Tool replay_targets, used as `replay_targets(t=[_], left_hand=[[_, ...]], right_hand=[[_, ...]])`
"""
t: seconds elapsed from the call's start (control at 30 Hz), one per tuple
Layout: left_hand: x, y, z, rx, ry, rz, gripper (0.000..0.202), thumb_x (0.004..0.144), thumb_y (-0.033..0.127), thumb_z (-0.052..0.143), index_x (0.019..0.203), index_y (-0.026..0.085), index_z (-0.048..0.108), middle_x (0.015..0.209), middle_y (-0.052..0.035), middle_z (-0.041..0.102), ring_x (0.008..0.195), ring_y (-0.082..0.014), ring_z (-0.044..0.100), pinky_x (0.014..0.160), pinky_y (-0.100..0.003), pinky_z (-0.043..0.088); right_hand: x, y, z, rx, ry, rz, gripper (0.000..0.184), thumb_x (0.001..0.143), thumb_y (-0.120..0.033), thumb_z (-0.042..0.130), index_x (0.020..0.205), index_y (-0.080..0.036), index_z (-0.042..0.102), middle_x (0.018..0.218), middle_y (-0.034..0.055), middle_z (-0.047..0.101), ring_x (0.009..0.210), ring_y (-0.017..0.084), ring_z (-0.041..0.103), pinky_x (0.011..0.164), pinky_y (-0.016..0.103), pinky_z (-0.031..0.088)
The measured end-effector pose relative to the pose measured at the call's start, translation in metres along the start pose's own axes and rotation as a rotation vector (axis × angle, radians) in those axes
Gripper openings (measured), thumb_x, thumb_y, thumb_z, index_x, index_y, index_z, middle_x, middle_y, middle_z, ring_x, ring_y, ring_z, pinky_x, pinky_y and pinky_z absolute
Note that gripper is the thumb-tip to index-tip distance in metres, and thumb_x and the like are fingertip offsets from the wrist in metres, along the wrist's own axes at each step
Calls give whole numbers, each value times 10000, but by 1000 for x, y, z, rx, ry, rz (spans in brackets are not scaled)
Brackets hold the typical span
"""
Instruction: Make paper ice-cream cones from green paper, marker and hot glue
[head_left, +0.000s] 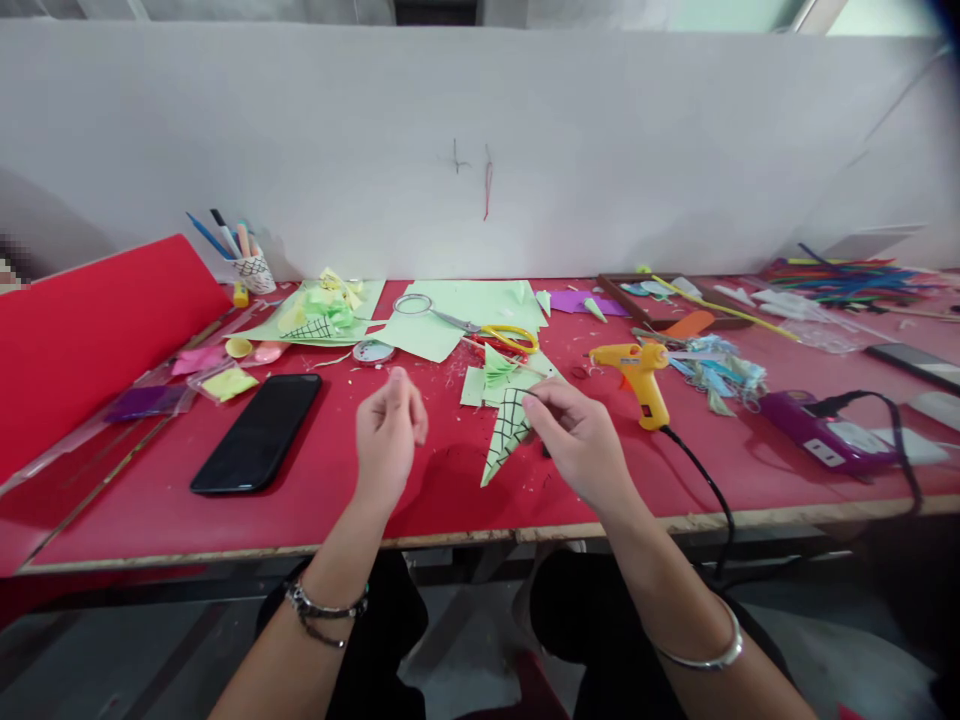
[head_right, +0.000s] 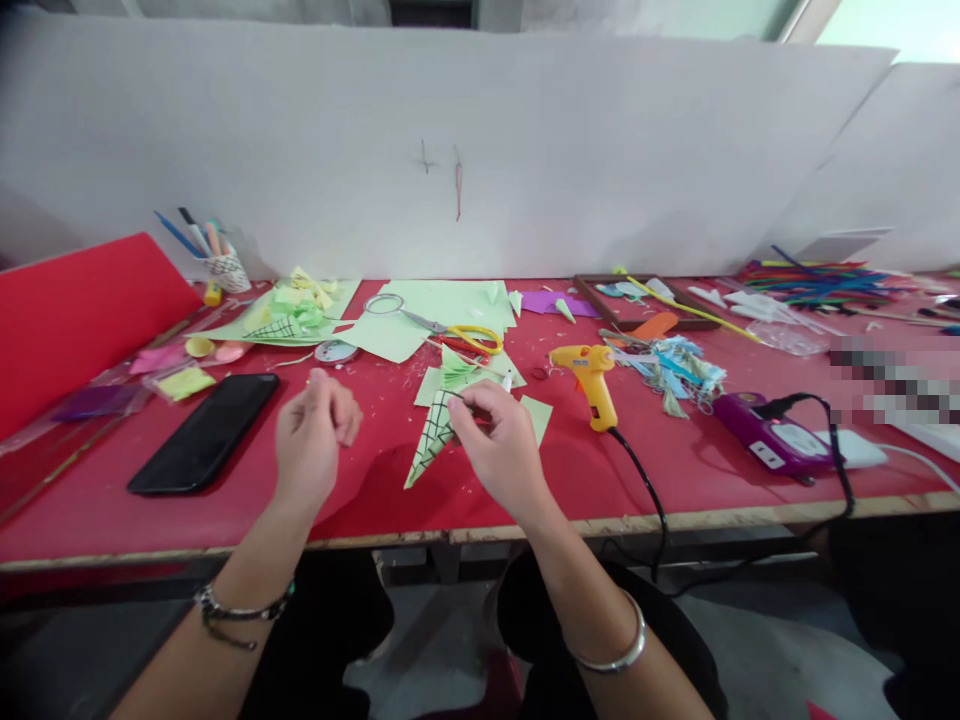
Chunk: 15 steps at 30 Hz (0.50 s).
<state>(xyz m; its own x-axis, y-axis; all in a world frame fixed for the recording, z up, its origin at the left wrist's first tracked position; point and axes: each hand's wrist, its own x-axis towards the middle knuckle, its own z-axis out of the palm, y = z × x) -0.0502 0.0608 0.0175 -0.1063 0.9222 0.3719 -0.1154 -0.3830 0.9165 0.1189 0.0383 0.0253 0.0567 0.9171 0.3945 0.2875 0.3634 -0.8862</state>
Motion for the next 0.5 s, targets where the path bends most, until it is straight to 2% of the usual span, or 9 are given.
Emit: replay_targets(t=[0.1, 0.17, 0.3, 0.4, 0.5], left_hand=[[-5, -3, 2, 28, -209, -36, 341, 837, 468, 366, 739, 171, 501, 580, 18, 482, 445, -69, 434, 419, -198, 346], [-10, -4, 6, 20, -307, 18, 333, 809, 478, 413, 951, 182, 468, 785, -17, 530, 559, -84, 489, 506, -217, 416], [-17, -6, 13, 73, -424, 104, 585, 688, 390, 620, 1173, 205, 350, 1028, -66, 490, 685, -108, 541, 696, -283, 467], [-19, -8, 18, 102, -425, 102, 576, 692, 288, 639, 1200, 208, 379, 1036, -70, 519, 732, -122, 559, 737, -284, 469], [-19, -11, 21, 121, -337, 116, 367, 759, 288, 565, 1106, 183, 507, 983, -71, 559, 792, -141, 558, 719, -260, 471]], right_hand=[[0, -1, 0, 135, 30, 77, 165, 754, -276, 529, 629, -170, 511, 663, -14, 457, 546, 82, 482, 472, 201, 410], [-1, -1, 2, 273, 52, 129, 152, 738, -291, 558, 644, -174, 537, 652, -21, 473, 570, 85, 505, 522, 204, 453], [-2, 1, 7, 622, 56, 284, 113, 705, -300, 610, 674, -193, 588, 650, -34, 553, 609, 85, 540, 591, 200, 491], [-2, -2, 10, 794, 17, 375, 90, 694, -275, 627, 674, -188, 619, 688, -23, 618, 616, 78, 574, 576, 169, 491], [-3, -6, 13, 889, -23, 432, 84, 698, -256, 629, 685, -174, 641, 731, -5, 654, 626, 70, 596, 569, 143, 490]])
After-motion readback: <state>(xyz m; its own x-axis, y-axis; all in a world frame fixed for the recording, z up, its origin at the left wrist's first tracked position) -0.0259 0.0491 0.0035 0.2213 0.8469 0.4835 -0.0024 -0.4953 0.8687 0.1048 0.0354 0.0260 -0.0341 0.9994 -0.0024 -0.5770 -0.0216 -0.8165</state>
